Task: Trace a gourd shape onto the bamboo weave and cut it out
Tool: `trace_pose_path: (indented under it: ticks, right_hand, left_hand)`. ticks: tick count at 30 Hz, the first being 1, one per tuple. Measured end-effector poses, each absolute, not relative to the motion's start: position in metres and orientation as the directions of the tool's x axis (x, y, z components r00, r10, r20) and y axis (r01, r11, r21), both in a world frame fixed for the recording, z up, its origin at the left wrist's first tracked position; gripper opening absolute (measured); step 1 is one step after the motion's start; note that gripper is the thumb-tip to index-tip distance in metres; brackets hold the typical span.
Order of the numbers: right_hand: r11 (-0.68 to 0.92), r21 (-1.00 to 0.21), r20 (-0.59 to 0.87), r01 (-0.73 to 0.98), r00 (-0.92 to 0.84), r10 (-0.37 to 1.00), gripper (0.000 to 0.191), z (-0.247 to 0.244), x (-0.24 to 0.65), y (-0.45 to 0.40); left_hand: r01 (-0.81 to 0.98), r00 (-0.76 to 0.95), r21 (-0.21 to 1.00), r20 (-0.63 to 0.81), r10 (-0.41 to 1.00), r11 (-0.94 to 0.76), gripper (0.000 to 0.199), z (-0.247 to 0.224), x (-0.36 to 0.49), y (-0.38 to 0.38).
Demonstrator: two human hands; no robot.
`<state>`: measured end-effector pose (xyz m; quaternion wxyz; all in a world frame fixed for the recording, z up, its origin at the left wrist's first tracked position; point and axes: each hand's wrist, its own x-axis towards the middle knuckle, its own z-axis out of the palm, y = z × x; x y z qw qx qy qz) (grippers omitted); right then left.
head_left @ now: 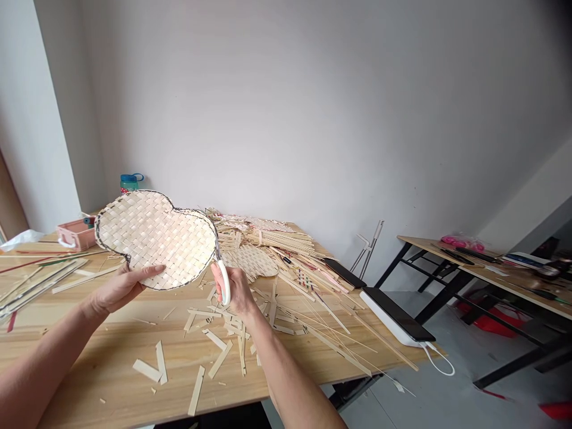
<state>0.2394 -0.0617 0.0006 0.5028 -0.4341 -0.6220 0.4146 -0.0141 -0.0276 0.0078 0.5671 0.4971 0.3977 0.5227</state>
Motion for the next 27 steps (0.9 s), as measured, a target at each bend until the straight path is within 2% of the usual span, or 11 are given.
trace_pose_path:
  ticks: [6,11,15,21,27]
  right_hand:
    - [0.278,-0.951,0.265,0.137,-0.107,0.958,0.063,-0.003,0.24,-0.058]
    - [0.214,-0.967,0.191,0.136,-0.166,0.967,0.058,-0.009,0.244,-0.053]
    - [0.138,-0.99,0.125,0.039,-0.24,0.963,0.056,-0.009,0.245,-0.054]
    - [0.127,-0.991,0.115,0.041,-0.224,0.968,0.059,-0.002,0.247,-0.058]
    - [0.197,-0.974,0.166,0.11,-0.239,0.957,0.059,0.0,0.249,-0.058]
  left_hand:
    - [-0.211,0.136,0.976,0.085,0.987,-0.055,0.084,0.007,-0.019,-0.025]
    - [-0.175,0.151,0.984,0.068,0.986,-0.041,0.073,0.005,-0.024,-0.021]
    - [-0.154,0.133,0.988,0.054,0.99,-0.034,0.066,0.005,-0.024,-0.021]
    - [-0.104,0.17,0.994,-0.002,0.985,0.02,0.056,0.005,-0.022,-0.024]
    - [-0.101,0.205,0.995,0.029,0.978,-0.008,0.072,0.011,-0.022,-0.03]
